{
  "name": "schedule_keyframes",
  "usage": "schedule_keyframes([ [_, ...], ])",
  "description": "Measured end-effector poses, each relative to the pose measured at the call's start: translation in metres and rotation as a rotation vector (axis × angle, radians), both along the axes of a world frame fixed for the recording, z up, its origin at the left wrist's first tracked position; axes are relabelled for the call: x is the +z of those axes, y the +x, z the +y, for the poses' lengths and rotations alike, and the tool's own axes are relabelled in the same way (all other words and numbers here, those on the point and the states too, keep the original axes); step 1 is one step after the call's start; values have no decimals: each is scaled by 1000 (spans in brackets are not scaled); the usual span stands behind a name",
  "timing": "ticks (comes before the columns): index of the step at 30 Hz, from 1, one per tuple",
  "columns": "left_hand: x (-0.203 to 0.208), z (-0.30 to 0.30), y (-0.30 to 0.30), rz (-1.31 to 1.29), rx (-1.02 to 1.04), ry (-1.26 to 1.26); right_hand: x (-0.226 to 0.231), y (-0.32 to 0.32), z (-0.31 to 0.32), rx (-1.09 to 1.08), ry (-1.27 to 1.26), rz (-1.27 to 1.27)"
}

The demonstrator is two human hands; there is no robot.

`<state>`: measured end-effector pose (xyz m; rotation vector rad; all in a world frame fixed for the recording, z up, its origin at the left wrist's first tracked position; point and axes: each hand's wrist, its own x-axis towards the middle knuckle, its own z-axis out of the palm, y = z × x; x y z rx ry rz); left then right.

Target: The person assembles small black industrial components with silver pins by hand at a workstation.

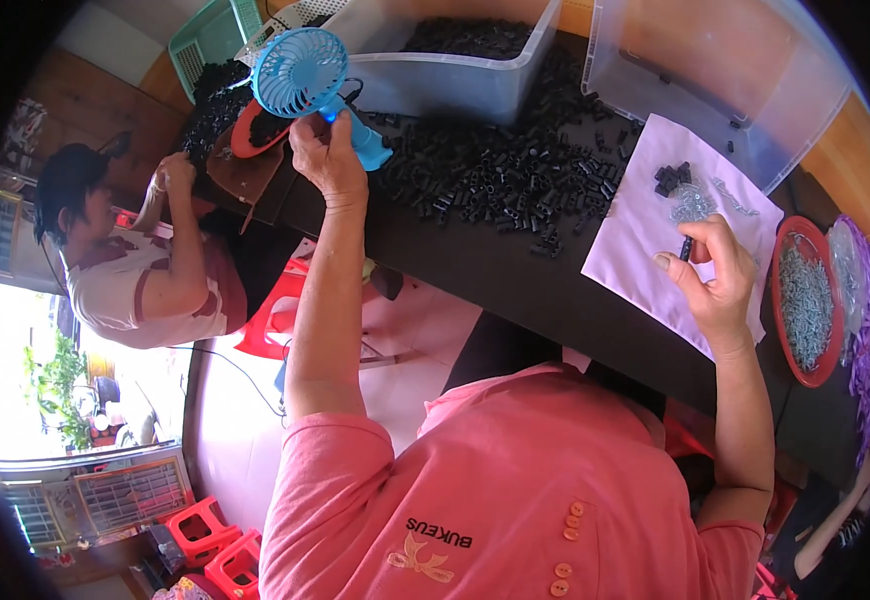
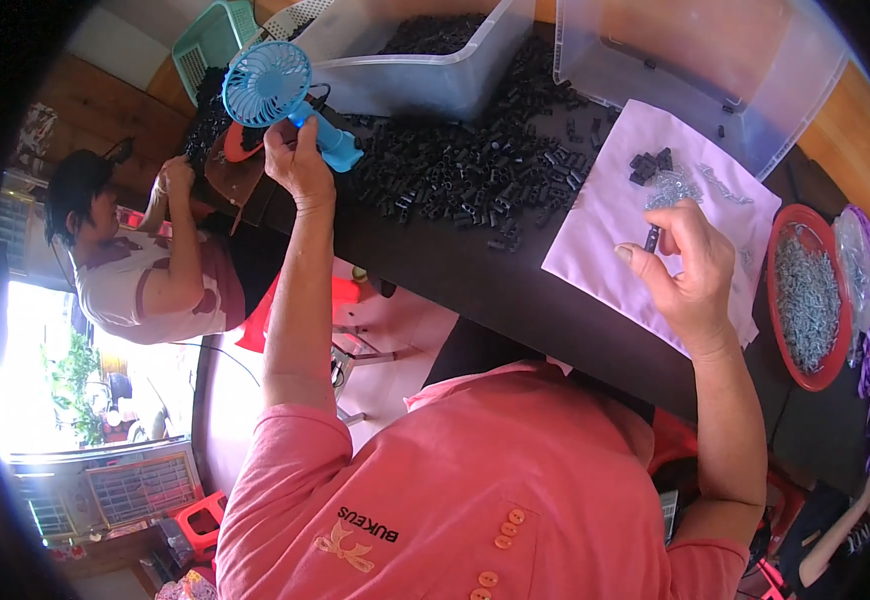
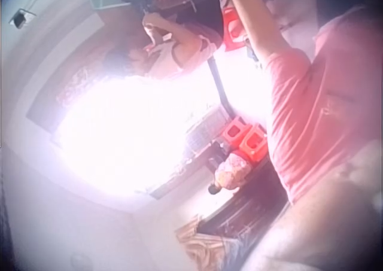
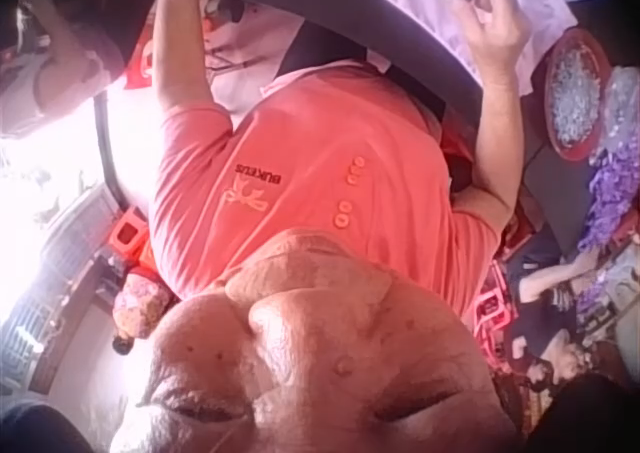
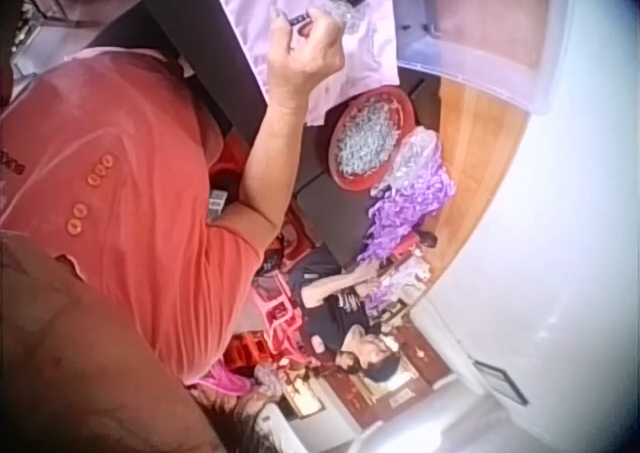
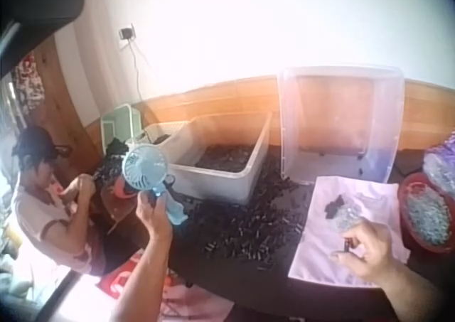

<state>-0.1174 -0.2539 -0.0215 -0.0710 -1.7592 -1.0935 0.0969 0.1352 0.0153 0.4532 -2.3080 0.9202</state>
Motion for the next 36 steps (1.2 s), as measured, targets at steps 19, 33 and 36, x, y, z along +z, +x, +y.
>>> schedule_keyframes([
  [19, -5, -5, -4, 59, -31, -19, 2, 1, -1, -7, 0, -19],
  [33, -2, -3, -1, 54, 8, -56, 3, 1, -1, -9, 2, -13],
  [36, -3, -5, -1, 54, 51, -122, 2, 0, -1, 0, -1, -5],
])
